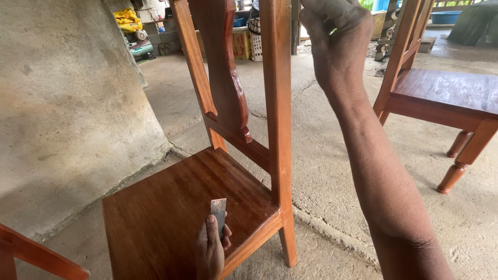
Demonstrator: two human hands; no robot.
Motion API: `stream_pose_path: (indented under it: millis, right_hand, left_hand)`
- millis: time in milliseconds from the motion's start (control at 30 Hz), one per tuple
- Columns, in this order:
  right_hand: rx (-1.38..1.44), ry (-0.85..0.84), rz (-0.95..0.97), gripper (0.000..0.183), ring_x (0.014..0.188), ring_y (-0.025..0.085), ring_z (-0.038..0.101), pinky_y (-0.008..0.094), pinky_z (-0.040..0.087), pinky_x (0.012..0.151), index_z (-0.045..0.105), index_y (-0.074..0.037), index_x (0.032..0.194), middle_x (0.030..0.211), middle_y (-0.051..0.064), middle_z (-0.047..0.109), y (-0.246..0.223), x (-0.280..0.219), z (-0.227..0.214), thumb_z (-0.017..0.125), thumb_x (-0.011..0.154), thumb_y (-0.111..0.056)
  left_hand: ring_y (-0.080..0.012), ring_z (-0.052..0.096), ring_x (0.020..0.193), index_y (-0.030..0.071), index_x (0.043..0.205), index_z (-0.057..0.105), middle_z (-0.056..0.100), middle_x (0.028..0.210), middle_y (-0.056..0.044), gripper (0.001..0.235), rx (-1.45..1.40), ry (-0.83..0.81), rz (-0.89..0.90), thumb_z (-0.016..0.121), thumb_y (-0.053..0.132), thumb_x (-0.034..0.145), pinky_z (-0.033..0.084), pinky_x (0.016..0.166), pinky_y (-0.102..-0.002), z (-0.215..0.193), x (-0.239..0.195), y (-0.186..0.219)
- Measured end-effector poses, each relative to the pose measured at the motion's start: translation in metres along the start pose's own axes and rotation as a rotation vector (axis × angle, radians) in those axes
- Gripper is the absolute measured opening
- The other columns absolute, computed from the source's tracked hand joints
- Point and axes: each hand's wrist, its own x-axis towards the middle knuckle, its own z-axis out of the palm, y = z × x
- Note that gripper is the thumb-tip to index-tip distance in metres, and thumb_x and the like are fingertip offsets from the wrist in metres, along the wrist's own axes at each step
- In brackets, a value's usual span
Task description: The person uses a metal scraper to remove old finish from the edges of a wooden chair. They then apply a reddish filler paste to the edges using a small wooden stick and smooth it with the scraper.
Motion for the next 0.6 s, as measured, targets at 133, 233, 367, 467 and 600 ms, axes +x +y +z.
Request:
stream_pose_path:
  millis: [133, 233, 367, 467, 600]
  right_hand:
    - [-0.023, -0.046, 0.059, 0.017, 0.08, 0.009, 0.069, 0.024, 0.054, 0.067, 0.075, -0.007, 0.103, 0.095, 0.003, 0.076, -0.003, 0.001, -0.01, 0.071, 0.104, 0.01]
    - [-0.083, -0.064, 0.031, 0.019, 0.077, 0.009, 0.069, 0.023, 0.054, 0.064, 0.075, -0.006, 0.097, 0.092, 0.004, 0.075, -0.009, 0.008, -0.02, 0.071, 0.101, 0.013]
    - [-0.124, -0.099, 0.05, 0.021, 0.077, 0.009, 0.07, 0.023, 0.055, 0.062, 0.076, -0.006, 0.099, 0.092, 0.004, 0.075, -0.008, 0.006, -0.028, 0.068, 0.102, 0.013]
    - [-0.055, -0.059, 0.044, 0.02, 0.08, 0.01, 0.069, 0.024, 0.055, 0.062, 0.076, -0.005, 0.104, 0.096, 0.006, 0.075, -0.011, -0.001, -0.02, 0.067, 0.103, 0.013]
    - [-0.021, -0.021, 0.066, 0.015, 0.083, 0.011, 0.065, 0.026, 0.052, 0.067, 0.078, -0.006, 0.114, 0.1, 0.005, 0.075, -0.015, -0.008, -0.011, 0.07, 0.109, 0.006]
  left_hand:
    - [-0.0109, 0.052, 0.055, 0.003, 0.119, 0.069, 0.056, 0.067, -0.003, 0.065, -0.004, 0.002, 0.002, 0.034, 0.055, 0.101, 0.046, 0.049, -0.029, 0.002, -0.004, 0.009]
    - [-0.0106, 0.051, 0.055, 0.003, 0.12, 0.069, 0.056, 0.068, -0.003, 0.065, 0.002, -0.007, 0.017, 0.034, 0.055, 0.101, 0.046, 0.049, -0.029, 0.001, -0.004, 0.008]
    - [-0.0105, 0.051, 0.056, 0.004, 0.122, 0.068, 0.056, 0.068, -0.003, 0.064, 0.013, 0.011, -0.001, 0.033, 0.054, 0.101, 0.047, 0.05, -0.029, 0.002, -0.002, 0.005]
    - [-0.0106, 0.051, 0.056, 0.005, 0.122, 0.068, 0.056, 0.068, -0.003, 0.064, 0.029, 0.015, 0.003, 0.033, 0.054, 0.101, 0.047, 0.05, -0.029, 0.003, -0.003, 0.006]
    - [-0.0111, 0.053, 0.057, 0.005, 0.121, 0.069, 0.057, 0.069, -0.003, 0.064, 0.043, 0.033, -0.005, 0.033, 0.054, 0.101, 0.049, 0.05, -0.03, 0.005, -0.005, 0.011]
